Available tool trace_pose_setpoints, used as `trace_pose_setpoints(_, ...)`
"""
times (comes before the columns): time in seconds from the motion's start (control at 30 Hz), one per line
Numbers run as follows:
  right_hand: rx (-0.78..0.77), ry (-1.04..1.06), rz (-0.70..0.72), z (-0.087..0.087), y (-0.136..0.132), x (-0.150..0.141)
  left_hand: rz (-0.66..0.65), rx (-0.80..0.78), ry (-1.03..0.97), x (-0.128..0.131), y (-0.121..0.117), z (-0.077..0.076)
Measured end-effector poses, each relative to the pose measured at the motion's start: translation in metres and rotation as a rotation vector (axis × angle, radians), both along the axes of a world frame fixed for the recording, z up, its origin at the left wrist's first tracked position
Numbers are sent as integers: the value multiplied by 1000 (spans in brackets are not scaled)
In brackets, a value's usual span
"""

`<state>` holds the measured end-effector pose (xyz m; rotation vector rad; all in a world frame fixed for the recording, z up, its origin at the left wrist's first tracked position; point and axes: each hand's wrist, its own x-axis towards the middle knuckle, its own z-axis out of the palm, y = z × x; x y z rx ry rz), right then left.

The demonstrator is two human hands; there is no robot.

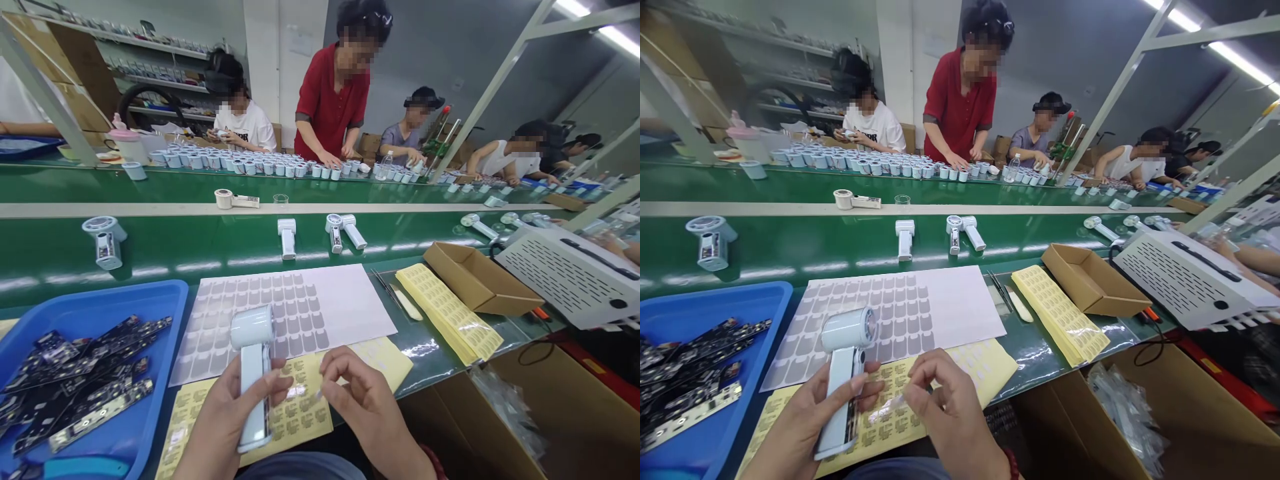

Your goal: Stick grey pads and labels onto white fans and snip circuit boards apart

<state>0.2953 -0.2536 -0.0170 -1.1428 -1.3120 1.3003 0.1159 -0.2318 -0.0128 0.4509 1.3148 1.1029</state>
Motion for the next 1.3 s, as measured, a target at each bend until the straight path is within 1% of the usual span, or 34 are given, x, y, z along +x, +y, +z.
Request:
trace_pose_setpoints(0.1, -65, 42, 90, 16, 8, -21, -15, -42, -118, -1, 5, 10)
trace_pose_setpoints(0.17, -79, -6, 119, 24, 13, -33, 13, -59, -174, -1, 9, 16)
trace_pose_setpoints(0.23, -74, -88, 130, 30, 17, -41, 63, -73, -188, 1, 14, 20)
trace_pose_setpoints(0.3, -47, -151, 138, 32, 21, -45, 116, -83, -163, 3, 17, 24)
trace_pose_setpoints(0.4, 7, -198, 145, 31, 26, -47, 171, -75, -136, 5, 20, 27)
trace_pose_setpoints(0.53, 77, -268, 127, 26, 31, -50, 184, -64, -147, 6, 22, 27)
trace_pose_setpoints(0.63, 199, -353, 91, 22, 33, -53, 158, -22, -182, 6, 24, 26)
trace_pose_setpoints(0.7, 248, -379, 76, 20, 34, -54, 124, 5, -201, 5, 25, 24)
trace_pose_setpoints(0.77, 222, -323, 71, 20, 36, -54, 100, 3, -206, 5, 26, 23)
trace_pose_setpoints(0.83, 147, -183, 42, 21, 40, -50, 52, -18, -205, 3, 27, 26)
trace_pose_setpoints(0.9, 81, -53, -51, 23, 47, -43, -17, -10, -212, 2, 30, 32)
trace_pose_setpoints(0.93, 70, -58, -111, 23, 52, -38, -49, 14, -220, 2, 34, 36)
trace_pose_setpoints(0.97, 71, -120, -164, 23, 57, -32, -69, 45, -223, 1, 40, 41)
trace_pose_setpoints(1.03, 93, -344, -216, 22, 70, -18, -84, 106, -191, -1, 58, 48)
trace_pose_setpoints(1.1, 96, -569, -199, 17, 83, -5, -85, 142, -92, -5, 85, 53)
trace_pose_setpoints(1.13, 84, -650, -182, 14, 88, 0, -79, 152, -33, -8, 101, 54)
trace_pose_setpoints(1.2, 51, -791, -147, 7, 99, 7, -55, 161, 63, -14, 136, 52)
trace_pose_setpoints(1.3, 14, -981, -85, -2, 114, 9, -3, 136, 192, -24, 187, 39)
